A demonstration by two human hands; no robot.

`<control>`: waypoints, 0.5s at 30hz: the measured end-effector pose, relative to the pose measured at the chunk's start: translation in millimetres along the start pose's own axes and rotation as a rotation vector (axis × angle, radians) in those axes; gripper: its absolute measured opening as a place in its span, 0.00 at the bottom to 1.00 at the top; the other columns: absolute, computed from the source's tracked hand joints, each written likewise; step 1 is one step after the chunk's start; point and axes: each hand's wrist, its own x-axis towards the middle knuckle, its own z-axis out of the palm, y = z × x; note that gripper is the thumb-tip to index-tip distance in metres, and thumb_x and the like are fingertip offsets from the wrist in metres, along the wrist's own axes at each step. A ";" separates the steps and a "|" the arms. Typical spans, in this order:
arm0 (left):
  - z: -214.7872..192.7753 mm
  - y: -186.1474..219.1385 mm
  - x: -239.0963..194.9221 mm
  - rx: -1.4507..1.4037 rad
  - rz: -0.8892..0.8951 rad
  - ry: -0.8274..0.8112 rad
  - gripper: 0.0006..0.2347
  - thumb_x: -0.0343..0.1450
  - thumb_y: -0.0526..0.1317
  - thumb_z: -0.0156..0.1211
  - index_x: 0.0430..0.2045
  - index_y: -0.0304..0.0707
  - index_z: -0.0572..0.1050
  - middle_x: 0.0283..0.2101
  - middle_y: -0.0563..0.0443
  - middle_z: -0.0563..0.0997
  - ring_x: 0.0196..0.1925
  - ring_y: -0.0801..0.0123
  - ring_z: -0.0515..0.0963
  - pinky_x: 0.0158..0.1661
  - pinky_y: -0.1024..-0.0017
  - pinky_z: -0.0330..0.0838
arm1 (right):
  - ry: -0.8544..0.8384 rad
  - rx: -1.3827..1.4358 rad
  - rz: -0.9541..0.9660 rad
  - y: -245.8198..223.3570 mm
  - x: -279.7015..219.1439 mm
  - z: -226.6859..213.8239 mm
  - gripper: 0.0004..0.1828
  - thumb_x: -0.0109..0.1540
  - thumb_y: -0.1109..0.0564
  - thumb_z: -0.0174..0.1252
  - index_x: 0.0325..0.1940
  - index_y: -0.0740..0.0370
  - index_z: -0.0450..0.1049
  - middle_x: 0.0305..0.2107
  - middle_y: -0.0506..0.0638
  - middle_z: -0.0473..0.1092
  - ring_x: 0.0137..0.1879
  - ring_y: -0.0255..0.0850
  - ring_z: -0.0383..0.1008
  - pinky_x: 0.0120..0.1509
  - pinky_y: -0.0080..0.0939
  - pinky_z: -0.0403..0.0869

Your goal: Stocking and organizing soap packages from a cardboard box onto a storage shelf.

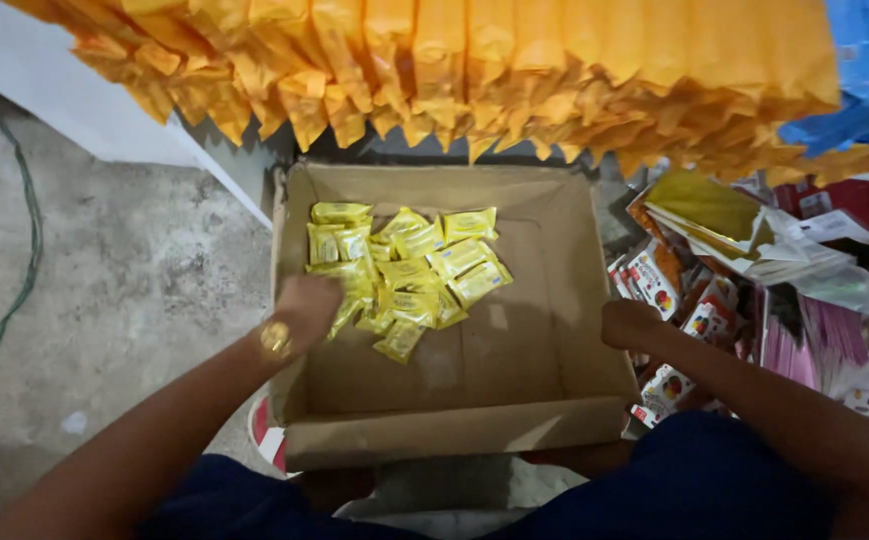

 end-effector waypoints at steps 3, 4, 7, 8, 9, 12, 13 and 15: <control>-12.8 1.4 44.4 -0.104 -0.085 -0.248 0.06 0.67 0.32 0.55 0.34 0.32 0.77 0.31 0.40 0.82 0.34 0.56 0.85 0.32 0.61 0.80 | -0.002 -0.093 0.044 -5.6 5.8 1.5 0.10 0.59 0.57 0.59 0.35 0.64 0.83 0.33 0.60 0.82 0.38 0.51 0.85 0.43 0.53 0.81; 20.1 -8.9 59.3 -0.109 -0.083 -0.252 0.06 0.67 0.32 0.55 0.34 0.32 0.77 0.31 0.40 0.82 0.34 0.56 0.85 0.32 0.61 0.80 | -0.009 -0.095 0.045 -5.4 9.1 7.6 0.10 0.59 0.57 0.59 0.35 0.64 0.83 0.33 0.60 0.82 0.38 0.51 0.85 0.43 0.53 0.81; 110.4 -33.3 100.7 -0.195 -0.153 0.010 0.08 0.67 0.32 0.54 0.36 0.33 0.80 0.36 0.36 0.83 0.40 0.48 0.85 0.38 0.54 0.79 | 0.043 -0.225 0.031 -3.8 14.7 13.1 0.09 0.59 0.56 0.61 0.37 0.62 0.83 0.36 0.60 0.81 0.41 0.52 0.84 0.43 0.55 0.82; 136.1 -37.6 111.1 -0.200 -0.205 -0.068 0.09 0.69 0.34 0.54 0.38 0.33 0.80 0.40 0.34 0.82 0.43 0.48 0.84 0.40 0.54 0.79 | 0.047 -0.194 -0.021 -10.6 9.4 4.3 0.11 0.60 0.55 0.59 0.38 0.62 0.82 0.36 0.60 0.80 0.41 0.52 0.83 0.44 0.55 0.81; 161.8 -42.3 121.7 -0.205 -0.256 -0.146 0.10 0.71 0.35 0.53 0.40 0.32 0.81 0.43 0.32 0.82 0.47 0.48 0.84 0.43 0.55 0.80 | 0.051 -0.163 -0.072 -20.2 -4.2 -4.8 0.12 0.61 0.53 0.58 0.39 0.63 0.82 0.36 0.61 0.79 0.41 0.53 0.83 0.45 0.56 0.80; 173.7 -33.9 102.1 -0.155 -0.197 0.034 0.17 0.69 0.31 0.52 0.51 0.23 0.74 0.48 0.29 0.79 0.40 0.45 0.83 0.36 0.53 0.79 | 0.050 -0.088 -0.247 -66.8 -12.8 -29.1 0.17 0.64 0.48 0.53 0.42 0.63 0.80 0.35 0.61 0.78 0.41 0.54 0.81 0.47 0.57 0.78; 146.4 -26.4 88.8 -0.160 -0.203 0.028 0.17 0.69 0.31 0.52 0.51 0.23 0.74 0.48 0.29 0.79 0.40 0.45 0.83 0.36 0.53 0.79 | 0.047 -0.064 -0.307 -85.9 -9.2 -32.7 0.19 0.66 0.46 0.51 0.43 0.63 0.79 0.35 0.62 0.77 0.41 0.55 0.80 0.47 0.57 0.78; 83.7 -19.9 74.3 -0.107 -0.249 0.039 0.13 0.69 0.36 0.53 0.46 0.35 0.78 0.47 0.36 0.81 0.50 0.47 0.81 0.53 0.47 0.72 | 0.065 -0.009 -0.421 -125.6 -2.2 -49.6 0.22 0.68 0.43 0.48 0.45 0.63 0.78 0.34 0.62 0.76 0.41 0.56 0.79 0.49 0.58 0.76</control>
